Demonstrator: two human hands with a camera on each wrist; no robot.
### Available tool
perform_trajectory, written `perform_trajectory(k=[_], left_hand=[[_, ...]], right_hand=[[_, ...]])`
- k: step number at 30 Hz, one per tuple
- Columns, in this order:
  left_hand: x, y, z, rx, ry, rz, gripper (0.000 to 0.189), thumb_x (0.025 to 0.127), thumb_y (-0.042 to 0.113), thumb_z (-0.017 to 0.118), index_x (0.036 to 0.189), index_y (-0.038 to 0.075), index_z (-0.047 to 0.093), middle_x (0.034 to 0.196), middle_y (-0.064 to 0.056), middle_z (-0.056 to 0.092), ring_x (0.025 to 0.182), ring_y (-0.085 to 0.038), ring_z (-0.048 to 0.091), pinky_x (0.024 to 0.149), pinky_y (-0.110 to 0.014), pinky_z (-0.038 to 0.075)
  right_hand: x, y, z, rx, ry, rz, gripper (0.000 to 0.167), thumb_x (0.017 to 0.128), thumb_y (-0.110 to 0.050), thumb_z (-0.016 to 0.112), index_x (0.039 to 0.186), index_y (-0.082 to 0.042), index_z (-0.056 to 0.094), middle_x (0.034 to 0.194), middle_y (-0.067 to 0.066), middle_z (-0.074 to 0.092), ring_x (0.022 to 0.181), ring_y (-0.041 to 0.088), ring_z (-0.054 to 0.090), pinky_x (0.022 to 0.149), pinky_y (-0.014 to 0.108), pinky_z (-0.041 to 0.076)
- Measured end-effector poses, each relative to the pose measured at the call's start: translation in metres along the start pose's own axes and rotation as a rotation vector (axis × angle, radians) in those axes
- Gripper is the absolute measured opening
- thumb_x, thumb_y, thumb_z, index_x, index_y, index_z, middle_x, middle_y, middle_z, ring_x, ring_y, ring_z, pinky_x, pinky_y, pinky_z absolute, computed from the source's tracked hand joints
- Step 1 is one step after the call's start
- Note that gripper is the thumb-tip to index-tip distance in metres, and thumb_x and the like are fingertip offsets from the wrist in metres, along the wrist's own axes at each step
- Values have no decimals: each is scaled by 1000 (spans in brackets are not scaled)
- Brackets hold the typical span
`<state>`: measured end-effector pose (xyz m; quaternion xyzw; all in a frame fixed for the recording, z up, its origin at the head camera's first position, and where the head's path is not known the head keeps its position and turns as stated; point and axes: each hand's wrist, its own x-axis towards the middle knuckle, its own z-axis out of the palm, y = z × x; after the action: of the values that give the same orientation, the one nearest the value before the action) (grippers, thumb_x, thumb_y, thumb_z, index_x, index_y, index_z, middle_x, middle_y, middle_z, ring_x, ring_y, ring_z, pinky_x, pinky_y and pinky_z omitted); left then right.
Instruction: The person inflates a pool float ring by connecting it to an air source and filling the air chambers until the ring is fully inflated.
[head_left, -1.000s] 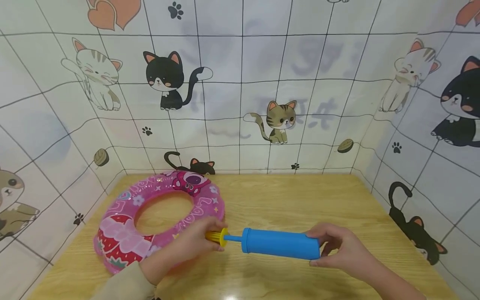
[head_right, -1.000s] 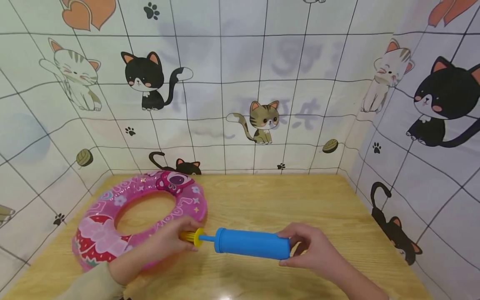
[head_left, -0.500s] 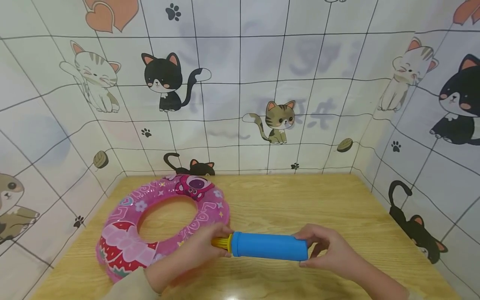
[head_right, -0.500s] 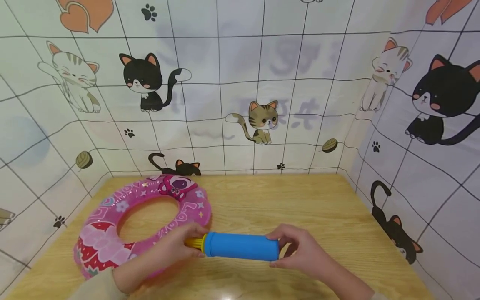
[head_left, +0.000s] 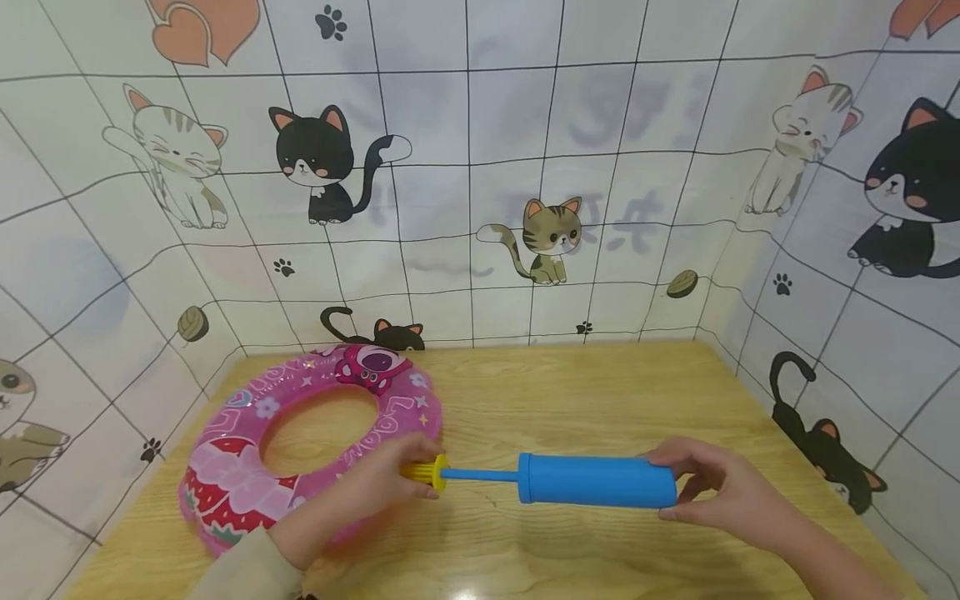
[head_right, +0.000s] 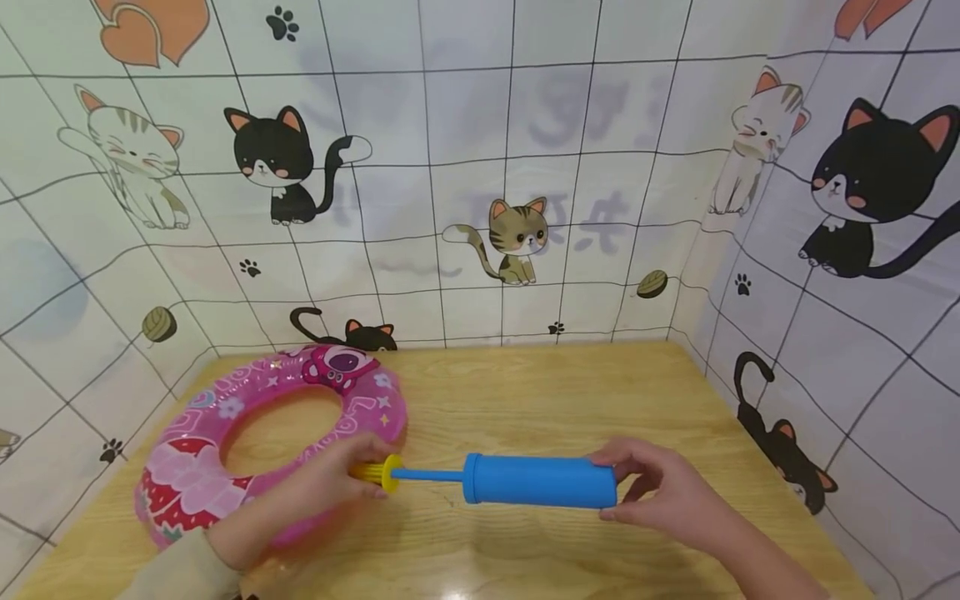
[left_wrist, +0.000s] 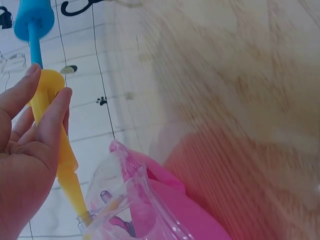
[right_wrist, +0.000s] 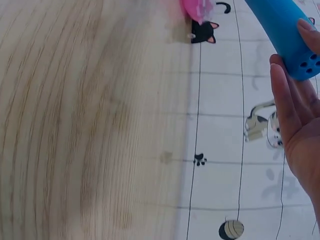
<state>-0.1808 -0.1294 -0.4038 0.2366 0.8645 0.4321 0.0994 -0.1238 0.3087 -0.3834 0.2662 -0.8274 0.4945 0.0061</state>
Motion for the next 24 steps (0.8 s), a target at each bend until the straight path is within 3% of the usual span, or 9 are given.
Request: perform_trajectory(k=[7,12,19,24], left_hand=[[-4,-7,-10,-19,-28,4,41,82,15,79,118,7,63,110,0,68,105,-22,64,90,-36,52],[-10,-9,-13,-45,-50,-24,40,82,17,79,119,11,63,108,4,68,103,-19,64,89,-34,53],[-10,-3,-5,-33,-18,-45,40,81,18,80,118,14,65,113,2,68,106,-22,63,92,-40,51],[-8,0,1,-10,-9,-15,42,81,15,80,120,10,65,115,-2,67,106,-24,63,91,-39,52]], right_hand=[[-15,3,-17,8,11,-41,51,77,7,77,123,-4,61,121,-15,59,89,14,65,63,33,57],[-18,2,-19,30,-9,-59,49,76,10,76,121,-5,62,120,-13,60,90,14,66,63,33,57],[-9,3,-2,64,-14,3,46,78,2,78,121,-7,63,117,-14,60,90,15,65,65,34,57],[4,1,17,123,-20,-8,45,79,1,78,121,-6,63,116,-11,61,88,17,65,67,35,57]])
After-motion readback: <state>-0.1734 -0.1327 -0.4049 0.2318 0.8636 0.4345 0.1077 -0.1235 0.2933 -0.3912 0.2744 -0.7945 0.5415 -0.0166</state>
